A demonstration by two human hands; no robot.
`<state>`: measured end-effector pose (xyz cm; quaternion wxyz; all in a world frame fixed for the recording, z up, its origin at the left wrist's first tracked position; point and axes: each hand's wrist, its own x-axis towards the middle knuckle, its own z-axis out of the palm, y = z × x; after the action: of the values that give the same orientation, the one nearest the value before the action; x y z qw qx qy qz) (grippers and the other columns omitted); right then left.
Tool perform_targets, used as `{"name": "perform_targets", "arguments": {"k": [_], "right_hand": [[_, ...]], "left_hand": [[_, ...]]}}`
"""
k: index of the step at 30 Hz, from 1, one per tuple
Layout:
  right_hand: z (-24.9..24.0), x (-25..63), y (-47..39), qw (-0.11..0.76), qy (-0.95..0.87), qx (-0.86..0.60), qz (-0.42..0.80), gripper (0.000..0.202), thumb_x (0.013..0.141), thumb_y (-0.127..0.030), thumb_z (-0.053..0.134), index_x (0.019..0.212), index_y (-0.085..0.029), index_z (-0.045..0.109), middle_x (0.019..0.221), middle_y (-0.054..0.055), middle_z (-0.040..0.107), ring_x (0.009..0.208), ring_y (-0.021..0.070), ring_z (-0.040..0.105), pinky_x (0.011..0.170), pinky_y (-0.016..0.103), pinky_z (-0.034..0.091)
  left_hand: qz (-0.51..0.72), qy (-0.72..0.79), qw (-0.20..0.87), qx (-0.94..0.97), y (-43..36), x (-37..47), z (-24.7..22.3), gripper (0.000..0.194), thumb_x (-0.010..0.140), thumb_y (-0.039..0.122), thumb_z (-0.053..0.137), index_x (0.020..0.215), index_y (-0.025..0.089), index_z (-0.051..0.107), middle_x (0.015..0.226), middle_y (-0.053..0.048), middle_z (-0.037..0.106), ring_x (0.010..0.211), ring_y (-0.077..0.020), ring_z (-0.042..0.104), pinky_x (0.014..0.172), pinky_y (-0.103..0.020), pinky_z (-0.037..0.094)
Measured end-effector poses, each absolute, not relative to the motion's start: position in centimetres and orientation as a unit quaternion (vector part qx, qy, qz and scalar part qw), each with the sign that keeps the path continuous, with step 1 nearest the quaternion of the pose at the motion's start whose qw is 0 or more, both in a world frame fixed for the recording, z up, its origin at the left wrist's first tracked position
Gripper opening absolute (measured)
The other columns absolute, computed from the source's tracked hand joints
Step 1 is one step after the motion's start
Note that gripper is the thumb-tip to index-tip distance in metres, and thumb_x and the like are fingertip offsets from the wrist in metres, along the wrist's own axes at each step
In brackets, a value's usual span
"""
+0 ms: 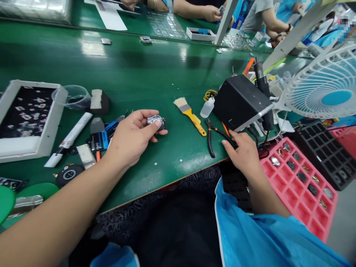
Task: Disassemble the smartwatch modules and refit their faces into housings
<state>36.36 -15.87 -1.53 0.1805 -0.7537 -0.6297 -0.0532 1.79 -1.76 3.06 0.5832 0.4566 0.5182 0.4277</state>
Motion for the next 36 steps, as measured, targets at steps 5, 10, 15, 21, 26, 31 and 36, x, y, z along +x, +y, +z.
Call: {"name": "perform_targets", "arguments": {"k": [5, 10, 15, 21, 26, 31, 36], "right_hand": [[-0.6, 37.1, -15.8, 0.180, -0.644, -0.742, -0.047, 0.040, 0.117, -0.050, 0.066, 0.124, -0.020, 0.092, 0.112, 0.015, 0.082, 0.106, 0.0331, 0.079, 0.098, 0.048, 0.062], [-0.4, 38.3, -15.1, 0.178, -0.634, -0.750, -0.056, 0.035, 0.116, -0.038, 0.059, 0.113, -0.020, 0.090, 0.115, 0.017, 0.087, 0.108, 0.0325, 0.080, 0.100, 0.046, 0.062], [-0.1, 39.8, -14.7, 0.161, -0.640, -0.750, -0.029, 0.027, 0.107, -0.036, 0.068, 0.103, -0.022, 0.091, 0.113, 0.014, 0.090, 0.104, 0.0339, 0.082, 0.092, 0.046, 0.058], [0.9, 40.0, -14.5, 0.136, -0.649, -0.748, -0.003, 0.030, 0.107, -0.040, 0.071, 0.115, -0.025, 0.096, 0.122, 0.011, 0.094, 0.112, 0.0356, 0.087, 0.095, 0.045, 0.059], [0.7, 40.2, -14.4, 0.090, -0.672, -0.734, -0.039, 0.034, 0.110, -0.038, 0.067, 0.121, -0.026, 0.097, 0.122, 0.011, 0.093, 0.108, 0.0348, 0.085, 0.086, 0.042, 0.055], [0.8, 41.2, -14.3, 0.052, -0.712, -0.699, -0.023, 0.045, 0.114, -0.033, 0.064, 0.147, -0.030, 0.094, 0.125, 0.011, 0.091, 0.112, 0.0320, 0.084, 0.084, 0.040, 0.053], [1.0, 41.8, -15.4, 0.048, -0.719, -0.692, -0.036, 0.034, 0.108, -0.029, 0.076, 0.136, -0.025, 0.095, 0.130, 0.015, 0.087, 0.116, 0.0330, 0.082, 0.087, 0.041, 0.055]], "left_hand": [[0.435, 0.516, 0.583, 0.453, -1.7, 1.8, 3.0, 0.034, 0.098, 0.011, 0.089, 0.130, 0.016, 0.078, 0.108, -0.008, 0.086, 0.085, -0.0185, 0.089, 0.057, -0.018, 0.054], [0.421, 0.512, 0.605, 0.441, -1.6, 1.7, 2.9, 0.032, 0.098, 0.010, 0.088, 0.128, 0.017, 0.078, 0.112, -0.009, 0.087, 0.089, -0.0200, 0.090, 0.060, -0.021, 0.058], [0.348, 0.508, 0.621, 0.484, -2.1, 1.8, 3.2, 0.030, 0.098, 0.004, 0.082, 0.123, 0.017, 0.076, 0.108, -0.008, 0.086, 0.090, -0.0198, 0.089, 0.062, -0.022, 0.060], [0.253, 0.472, 0.551, 0.640, -3.8, 1.3, 2.5, 0.023, 0.096, 0.018, 0.085, 0.118, 0.022, 0.083, 0.098, -0.005, 0.087, 0.090, -0.0236, 0.083, 0.076, -0.033, 0.065], [0.173, 0.442, 0.459, 0.750, -4.6, 1.0, 2.4, 0.021, 0.098, 0.026, 0.081, 0.118, 0.028, 0.088, 0.108, -0.004, 0.091, 0.097, -0.0263, 0.082, 0.096, -0.042, 0.065], [0.120, 0.442, 0.346, 0.819, -4.4, 0.6, 2.6, 0.016, 0.098, 0.039, 0.085, 0.109, 0.027, 0.085, 0.105, -0.008, 0.085, 0.092, -0.0297, 0.076, 0.090, -0.043, 0.059], [0.083, 0.440, 0.315, 0.837, -4.0, 0.2, 2.8, 0.026, 0.099, 0.051, 0.086, 0.099, 0.026, 0.080, 0.108, -0.011, 0.080, 0.095, -0.0325, 0.074, 0.092, -0.046, 0.058]]}}
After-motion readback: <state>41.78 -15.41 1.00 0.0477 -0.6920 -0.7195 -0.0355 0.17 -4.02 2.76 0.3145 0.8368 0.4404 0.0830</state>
